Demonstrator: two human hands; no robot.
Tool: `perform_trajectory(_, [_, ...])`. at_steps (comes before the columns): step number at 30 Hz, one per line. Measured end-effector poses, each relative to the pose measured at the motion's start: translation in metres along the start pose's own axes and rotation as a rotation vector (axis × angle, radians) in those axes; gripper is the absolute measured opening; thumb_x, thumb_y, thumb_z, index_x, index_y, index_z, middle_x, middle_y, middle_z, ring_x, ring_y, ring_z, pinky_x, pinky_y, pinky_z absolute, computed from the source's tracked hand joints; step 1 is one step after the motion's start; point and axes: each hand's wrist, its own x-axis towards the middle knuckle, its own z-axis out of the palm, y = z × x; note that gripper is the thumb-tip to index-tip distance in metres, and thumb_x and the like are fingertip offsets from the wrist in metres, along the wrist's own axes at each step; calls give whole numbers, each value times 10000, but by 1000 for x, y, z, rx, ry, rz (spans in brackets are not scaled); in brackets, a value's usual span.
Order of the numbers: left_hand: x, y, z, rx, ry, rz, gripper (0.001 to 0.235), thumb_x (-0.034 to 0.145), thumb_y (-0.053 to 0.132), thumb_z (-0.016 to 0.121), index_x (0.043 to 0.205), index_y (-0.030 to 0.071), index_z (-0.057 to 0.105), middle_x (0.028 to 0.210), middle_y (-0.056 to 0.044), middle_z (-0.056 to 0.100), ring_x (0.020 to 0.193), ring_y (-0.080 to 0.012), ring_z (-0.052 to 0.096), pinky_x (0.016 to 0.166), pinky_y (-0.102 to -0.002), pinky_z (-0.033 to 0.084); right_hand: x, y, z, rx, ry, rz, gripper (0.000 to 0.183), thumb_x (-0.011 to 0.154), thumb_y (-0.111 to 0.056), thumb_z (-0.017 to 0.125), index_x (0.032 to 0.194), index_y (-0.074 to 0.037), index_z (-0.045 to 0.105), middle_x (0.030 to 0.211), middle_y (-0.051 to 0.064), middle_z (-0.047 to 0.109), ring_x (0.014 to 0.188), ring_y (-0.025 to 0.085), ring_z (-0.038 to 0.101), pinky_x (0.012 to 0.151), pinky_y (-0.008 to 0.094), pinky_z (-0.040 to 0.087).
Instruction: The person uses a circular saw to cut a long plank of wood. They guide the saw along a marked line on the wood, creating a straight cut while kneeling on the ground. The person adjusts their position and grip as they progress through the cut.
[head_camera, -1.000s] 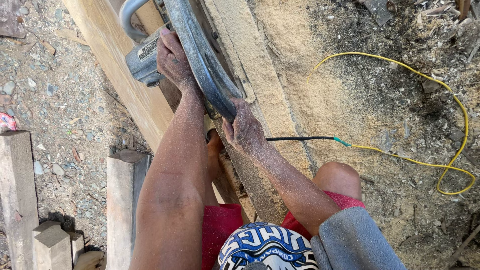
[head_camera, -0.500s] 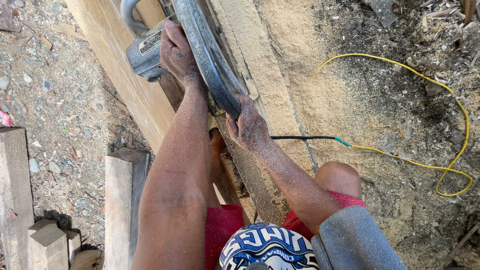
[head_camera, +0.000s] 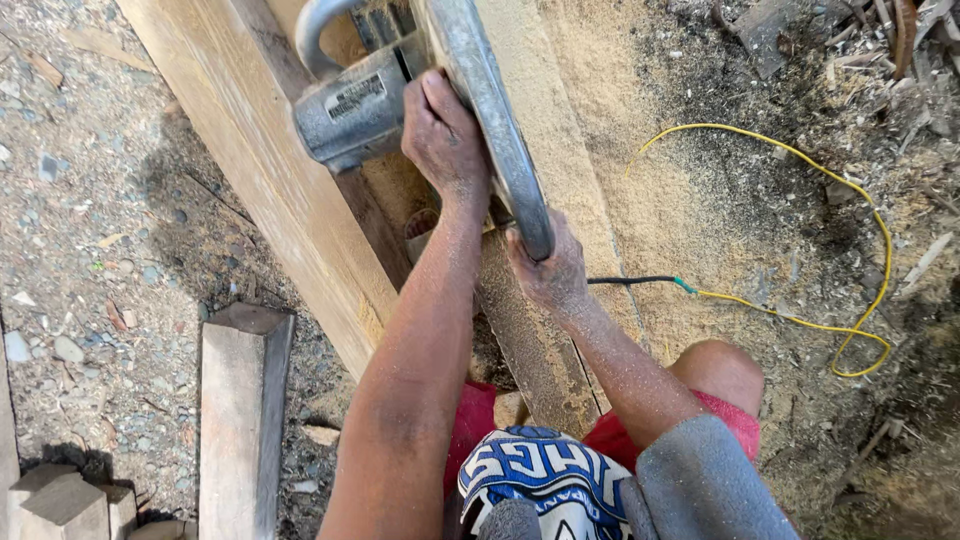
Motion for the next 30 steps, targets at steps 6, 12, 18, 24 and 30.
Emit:
perform_trajectory(6, [-7,21,-11,-8,-61,-108,374,1136,300,374,1243,53,634,1164,-176,711,1052,-332,718,932,-408,554,-5,-31,-13,-367,-22,117,216,991,-230,809,986,-73,662,789,31,654,743,123,612,685,334,543])
perform_trajectory(12, [-6,19,-13,-17,-141,-175,374,1115,274,380,1315,45,598,1234,-194,671,1110,-325,681,981,-417,523,1,-57,-20,-319,-247,466,224,990,-296,732,955,-102,627,697,18,594,585,177,585,585,369,546])
perform_trajectory(18, [-6,11,-12,-28,-103,-78,339,1132,269,413,1264,46,631,1191,-190,683,1091,-332,701,971,-404,544,3,-56,-19,-446,-152,89,230,886,-193,823,965,-68,647,792,39,641,777,169,644,761,380,547])
perform_trajectory(24, [-3,-1,-11,-3,0,-16,337,1120,280,434,1226,43,649,1110,-155,733,1012,-297,734,897,-400,569,7,-43,-15,-327,-184,90,257,898,-222,782,1047,-75,633,866,80,669,858,213,676,798,390,549])
perform_trajectory(30, [5,3,-13,97,1,-45,394,1094,328,397,1102,55,680,1009,-135,732,920,-291,729,842,-413,559,17,-36,-16,-460,-137,-241,644,851,-238,871,1302,103,564,1208,340,625,1181,489,603,948,575,488])
